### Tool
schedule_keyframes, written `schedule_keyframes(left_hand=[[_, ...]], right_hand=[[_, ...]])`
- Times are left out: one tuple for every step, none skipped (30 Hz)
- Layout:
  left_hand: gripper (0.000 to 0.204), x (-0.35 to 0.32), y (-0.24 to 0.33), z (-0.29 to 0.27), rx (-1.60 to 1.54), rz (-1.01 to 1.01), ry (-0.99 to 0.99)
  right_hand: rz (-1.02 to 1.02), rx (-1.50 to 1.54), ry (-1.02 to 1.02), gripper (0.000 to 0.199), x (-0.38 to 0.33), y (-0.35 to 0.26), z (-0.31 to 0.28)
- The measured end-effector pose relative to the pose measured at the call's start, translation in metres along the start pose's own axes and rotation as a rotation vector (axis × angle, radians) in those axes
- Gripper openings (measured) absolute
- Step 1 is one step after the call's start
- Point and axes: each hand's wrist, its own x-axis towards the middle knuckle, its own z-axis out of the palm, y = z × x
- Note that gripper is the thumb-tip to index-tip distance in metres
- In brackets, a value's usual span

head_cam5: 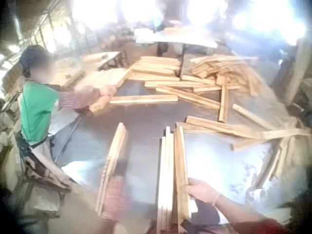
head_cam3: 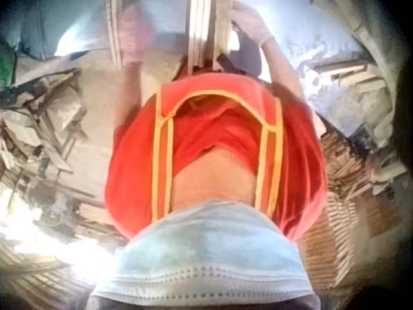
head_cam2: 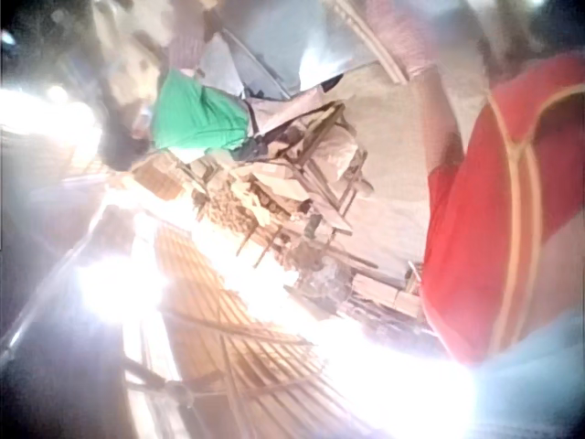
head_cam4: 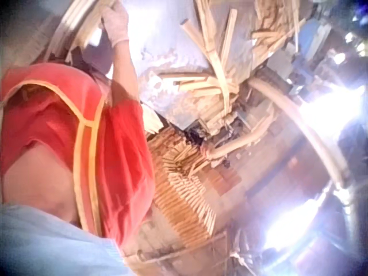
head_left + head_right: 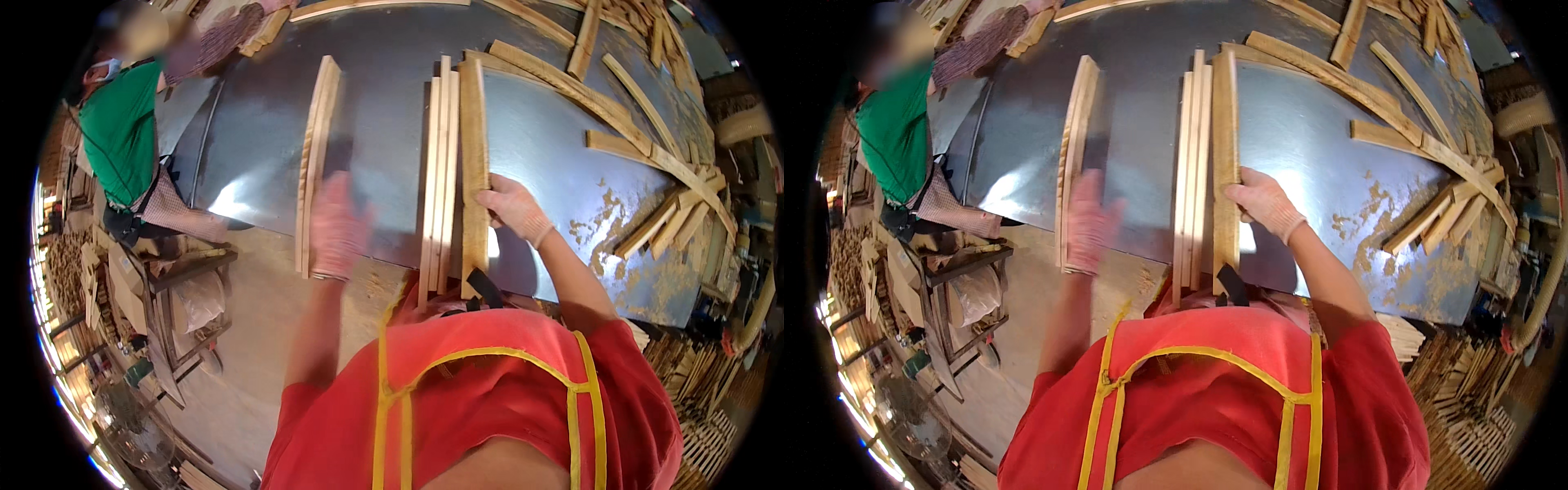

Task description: The person picks up thin wooden planks from a metal table and stacks them into neat piles. They repeatedly gather planks, align them, and place them into growing stacks while other workers handle wood in the background.

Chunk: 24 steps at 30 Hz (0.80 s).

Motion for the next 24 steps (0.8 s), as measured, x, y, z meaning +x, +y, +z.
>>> schedule_keyframes(left_hand=[[0.097,-0.006,0.036,-0.011,-0.294,-0.028,-0.129],[0.104,-0.008,0.076,-0.032,-0.587,-0.058,-0.25],[0.11,-0.007,0.099,-0.038,-0.603,-0.073,-0.331],[0.111,0.018,0.145,-0.075,-0.443,-0.215,-0.571],[0.099,0.026,0.158,-0.079,-0.494,-0.253,-0.572],[0.088,0.031,0.139,-0.047,-0.797,-0.361,-0.522],[0.076,0.039,0.13,-0.044,-0.847,-0.421,-0.49],[0.065,0.045,0.121,-0.044,-0.892,-0.489,-0.443],[0.054,0.052,0.119,-0.072,-0.691,-0.507,-0.422],[0.05,0.041,0.084,-0.057,-0.542,-0.325,-0.258],[0.046,0.031,0.046,-0.041,-0.398,-0.143,-0.09],[0.05,0.025,0.026,-0.047,-0.123,-0.018,0.037],[0.053,0.015,0.008,-0.049,0.047,0.022,0.119],[0.057,0.006,-0.011,-0.045,0.221,0.058,0.207],[0.059,-0.006,-0.034,-0.035,0.157,-0.073,0.149],[0.062,-0.012,-0.047,-0.027,0.099,-0.21,0.089],[0.066,-0.005,-0.043,-0.026,0.064,-0.318,-0.03],[0.07,0.002,-0.038,-0.031,0.038,-0.432,-0.148],[0.074,0.01,-0.031,-0.035,0.014,-0.546,-0.26],[0.077,0.009,-0.026,-0.03,0.202,-0.384,-0.142],[0.081,0.007,-0.017,-0.018,0.388,-0.217,-0.027],[0.085,0.006,-0.004,-0.008,0.573,-0.043,0.081],[0.09,0.013,0.024,-0.003,0.396,-0.077,0.02],[0.095,0.018,0.06,0.006,0.214,-0.112,-0.043]], right_hand=[[-0.024,0.008,0.02,0.056,-0.01,-0.015,0.003],[-0.051,0.016,0.036,0.056,-0.018,-0.027,0.007],[-0.143,0.008,0.035,0.057,-0.018,-0.037,0.019],[-0.225,0.006,0.059,0.059,-0.016,-0.045,0.033],[-0.317,0.001,0.062,0.06,-0.014,-0.053,0.046],[-0.345,-0.012,-0.009,0.064,-0.012,-0.055,0.055],[-0.365,-0.014,-0.049,0.068,-0.006,-0.051,0.056],[-0.391,-0.017,-0.093,0.073,0.0,-0.047,0.055],[-0.408,-0.016,-0.101,0.077,0.006,-0.041,0.043],[-0.404,0.018,-0.054,0.082,0.003,-0.041,0.034],[-0.382,-0.063,0.017,0.082,0.003,-0.04,0.017],[-0.348,-0.137,0.111,0.082,0.005,-0.038,-0.009],[-0.318,-0.204,0.183,0.082,0.01,-0.034,-0.035],[-0.362,-0.357,0.296,0.082,0.027,-0.015,-0.073],[-0.419,-0.391,0.397,0.083,0.04,-0.006,-0.104],[-0.472,-0.562,0.502,0.086,0.053,-0.009,-0.139],[-0.404,-0.71,0.59,0.087,0.058,-0.021,-0.167],[-0.335,-0.852,0.667,0.089,0.063,-0.038,-0.186],[-0.347,-0.897,0.712,0.088,0.072,-0.048,-0.195],[-0.361,-0.943,0.746,0.087,0.084,-0.057,-0.196],[-0.375,-0.988,0.781,0.087,0.094,-0.064,-0.195],[-0.326,-1.028,0.706,0.085,0.106,-0.073,-0.184],[-0.314,-1.0,0.665,0.085,0.117,-0.074,-0.165],[-0.297,-0.976,0.623,0.084,0.124,-0.071,-0.139]])
